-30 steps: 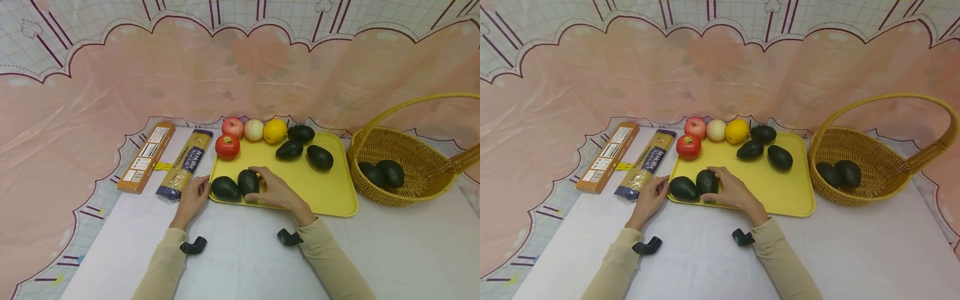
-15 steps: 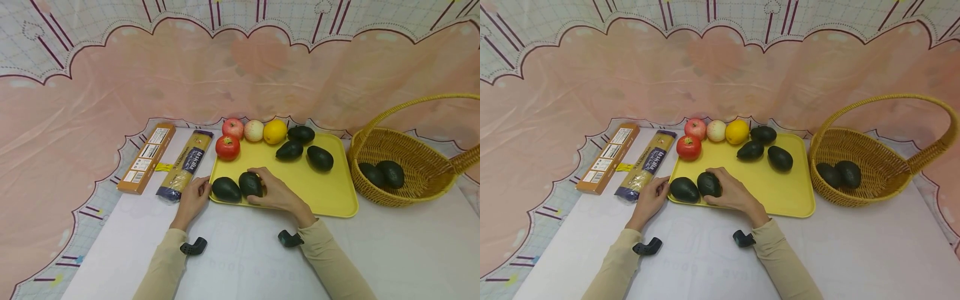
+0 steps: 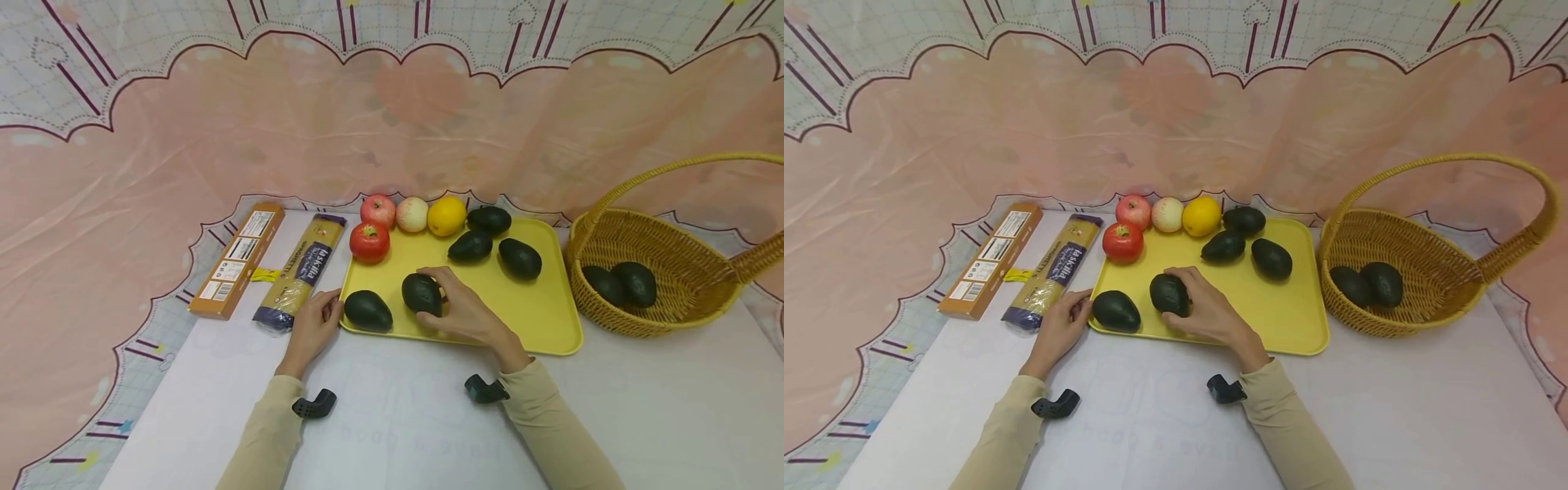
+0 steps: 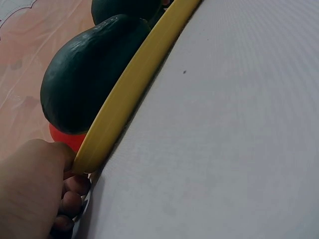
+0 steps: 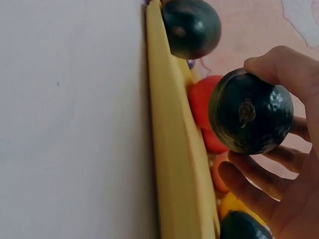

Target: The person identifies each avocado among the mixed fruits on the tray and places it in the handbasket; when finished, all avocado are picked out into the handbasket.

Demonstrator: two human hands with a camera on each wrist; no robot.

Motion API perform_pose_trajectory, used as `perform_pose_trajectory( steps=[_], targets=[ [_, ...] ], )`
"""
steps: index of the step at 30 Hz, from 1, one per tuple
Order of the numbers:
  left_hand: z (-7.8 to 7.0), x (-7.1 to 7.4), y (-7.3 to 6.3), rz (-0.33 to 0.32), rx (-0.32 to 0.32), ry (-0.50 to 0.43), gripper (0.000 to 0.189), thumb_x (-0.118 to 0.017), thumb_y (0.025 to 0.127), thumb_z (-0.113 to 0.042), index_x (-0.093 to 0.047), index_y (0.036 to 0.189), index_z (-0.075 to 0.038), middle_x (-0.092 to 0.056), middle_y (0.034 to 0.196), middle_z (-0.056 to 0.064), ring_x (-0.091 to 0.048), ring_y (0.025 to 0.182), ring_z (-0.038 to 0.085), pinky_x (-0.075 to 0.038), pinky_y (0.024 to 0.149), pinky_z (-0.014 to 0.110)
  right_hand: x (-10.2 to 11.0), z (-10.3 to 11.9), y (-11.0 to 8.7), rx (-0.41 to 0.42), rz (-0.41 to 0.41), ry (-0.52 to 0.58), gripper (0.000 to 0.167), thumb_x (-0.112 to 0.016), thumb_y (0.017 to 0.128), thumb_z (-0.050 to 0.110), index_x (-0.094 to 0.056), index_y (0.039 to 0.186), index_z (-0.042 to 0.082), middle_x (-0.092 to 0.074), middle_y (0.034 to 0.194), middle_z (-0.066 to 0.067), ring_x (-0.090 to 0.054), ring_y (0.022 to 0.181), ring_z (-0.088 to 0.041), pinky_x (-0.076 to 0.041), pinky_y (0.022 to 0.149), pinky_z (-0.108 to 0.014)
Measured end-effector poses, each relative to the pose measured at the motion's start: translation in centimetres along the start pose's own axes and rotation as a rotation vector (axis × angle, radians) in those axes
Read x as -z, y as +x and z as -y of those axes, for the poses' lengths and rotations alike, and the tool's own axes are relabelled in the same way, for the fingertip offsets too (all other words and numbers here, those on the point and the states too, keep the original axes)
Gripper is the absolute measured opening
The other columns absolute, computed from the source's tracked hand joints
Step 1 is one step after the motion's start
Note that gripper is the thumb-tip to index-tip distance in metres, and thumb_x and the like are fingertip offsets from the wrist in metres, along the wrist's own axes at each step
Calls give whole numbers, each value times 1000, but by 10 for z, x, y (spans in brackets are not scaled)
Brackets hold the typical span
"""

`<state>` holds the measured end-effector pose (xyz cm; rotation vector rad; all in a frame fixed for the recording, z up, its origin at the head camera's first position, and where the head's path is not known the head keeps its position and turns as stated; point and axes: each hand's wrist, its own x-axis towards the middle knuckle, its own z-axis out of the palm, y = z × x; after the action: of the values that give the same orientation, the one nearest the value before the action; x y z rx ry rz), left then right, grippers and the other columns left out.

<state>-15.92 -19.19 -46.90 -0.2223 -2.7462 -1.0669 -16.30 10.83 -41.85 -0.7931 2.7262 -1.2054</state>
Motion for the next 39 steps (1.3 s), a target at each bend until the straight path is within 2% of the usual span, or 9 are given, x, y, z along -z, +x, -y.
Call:
perform_pose_trajectory(
  steps=[8,15,22,27,39],
  targets=[
    [-3,1,0,-7,-3,-10,28,-58,93,-15,-65,118,-5,-52,75,4,-43,65,14,-33,59,24,13,0,-5,-40,-45,-42,74,-74,78,34,-35,140,23,-39,141,-2,-54,112,-23,-47,93,-41],
    [-3,1,1,0,10,-9,28,-57,93,-15,-64,119,-6,-53,76,4,-44,66,14,-33,60,24,21,-8,-13,-72,-68,-45,75,-75,78,36,-35,140,21,-40,141,-1,-55,113,-22,-49,93,-40],
    [-2,1,0,-7,7,-10,28,-58,92,-15,-64,118,-6,-53,76,4,-44,66,14,-34,59,24,31,-17,-25,-101,-106,-35,74,-76,77,40,-38,138,22,-42,140,-1,-54,116,-25,-46,96,-44],
    [0,-1,0,-22,-3,-4,27,-58,92,-15,-65,117,-6,-53,75,3,-44,66,13,-34,58,23,37,-22,-31,-138,-124,-40,73,-76,78,39,-38,137,20,-43,138,-4,-53,118,-27,-45,97,-46],
    [0,0,1,3,6,3,29,-57,93,-17,-64,119,-7,-53,77,3,-45,67,14,-34,59,24,55,-33,-47,-156,-153,-61,72,-73,81,29,-35,141,16,-39,141,-8,-43,127,-27,-45,97,-48]
  ],
)
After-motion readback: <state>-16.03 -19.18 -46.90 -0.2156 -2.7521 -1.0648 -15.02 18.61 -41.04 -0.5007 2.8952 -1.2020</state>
